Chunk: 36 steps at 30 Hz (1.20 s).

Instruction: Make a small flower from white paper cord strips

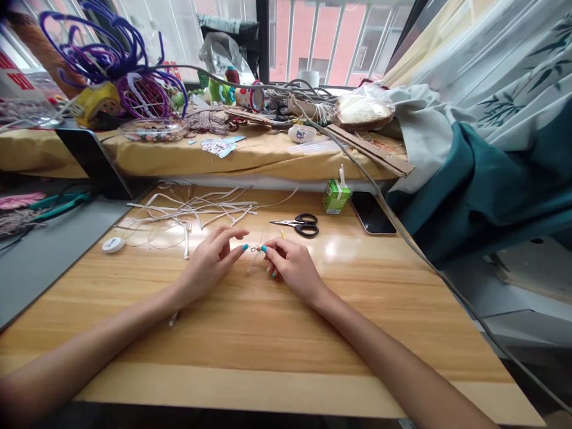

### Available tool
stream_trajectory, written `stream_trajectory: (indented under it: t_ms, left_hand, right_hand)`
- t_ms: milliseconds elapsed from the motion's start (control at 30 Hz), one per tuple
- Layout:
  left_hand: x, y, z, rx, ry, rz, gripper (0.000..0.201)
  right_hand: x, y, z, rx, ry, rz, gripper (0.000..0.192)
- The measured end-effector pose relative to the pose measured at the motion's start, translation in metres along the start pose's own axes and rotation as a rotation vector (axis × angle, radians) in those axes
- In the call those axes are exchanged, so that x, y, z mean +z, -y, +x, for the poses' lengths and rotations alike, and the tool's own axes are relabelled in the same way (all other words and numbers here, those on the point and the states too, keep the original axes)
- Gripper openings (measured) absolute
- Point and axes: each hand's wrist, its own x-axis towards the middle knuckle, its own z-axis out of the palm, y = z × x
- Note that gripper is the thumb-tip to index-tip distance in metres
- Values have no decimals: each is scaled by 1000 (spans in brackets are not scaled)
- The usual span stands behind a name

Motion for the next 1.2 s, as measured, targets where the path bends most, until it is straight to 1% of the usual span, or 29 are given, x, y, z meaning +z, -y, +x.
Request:
stream_trajectory:
  t_ms: [67, 167, 267, 367, 500, 567, 633, 733, 800, 867, 933, 1000, 1067, 1100, 1133, 1200]
  left_hand:
    - [2, 0, -1, 51, 32, 19, 25]
    - [3, 0, -2, 112, 88, 12, 17]
    - [2, -1, -2, 139, 93, -2, 13]
    - [0, -2, -2, 131, 75, -10, 10]
    - [0, -3, -1, 94, 65, -53, 8]
    - [-1, -2, 0, 74, 84, -101, 9]
    - [-1, 1, 3, 34, 126, -167, 9]
    - [-2, 5, 6, -23, 166, -254, 8]
    - [-2, 5, 6, -8, 132, -257, 8]
    - [-3, 3, 3, 67, 56, -216, 8]
    - [-3, 0, 0, 163, 10, -186, 8]
    - [-3, -2, -2, 189, 17, -173, 8]
    - [-3, -2, -2, 136, 43, -146, 9]
    - [-3, -1, 0, 93, 47, -124, 9]
    - [-3, 0, 1, 50, 39, -101, 8]
    - [-4, 2, 3, -15, -26, -68, 7]
  right_hand:
    - [0, 3, -2, -35, 7, -85, 22]
    - [2, 6, -4, -87, 15, -188, 20]
    - [2, 7, -4, -87, -2, -221, 19]
    - [2, 6, -4, -67, -15, -174, 20]
    - [0, 1, -2, -5, -41, -16, 23]
    - [-1, 0, -1, 13, -40, 59, 23]
    - [-2, 0, 0, 12, -17, 113, 22]
    - [-3, 4, -2, 2, 85, 107, 19]
    - [-2, 5, -4, -7, 160, 31, 18]
    - [-2, 5, -5, -12, 177, -47, 17]
    - [-3, 1, -4, -4, 122, -55, 17]
    - [-5, -3, -1, 14, 34, 23, 18]
    - [-7, -5, 2, 19, -24, 119, 20]
    - [-8, -5, 2, 15, -26, 145, 20]
    - [-9, -4, 3, 2, -6, 143, 19]
    - [-10, 0, 2, -55, 72, 54, 16]
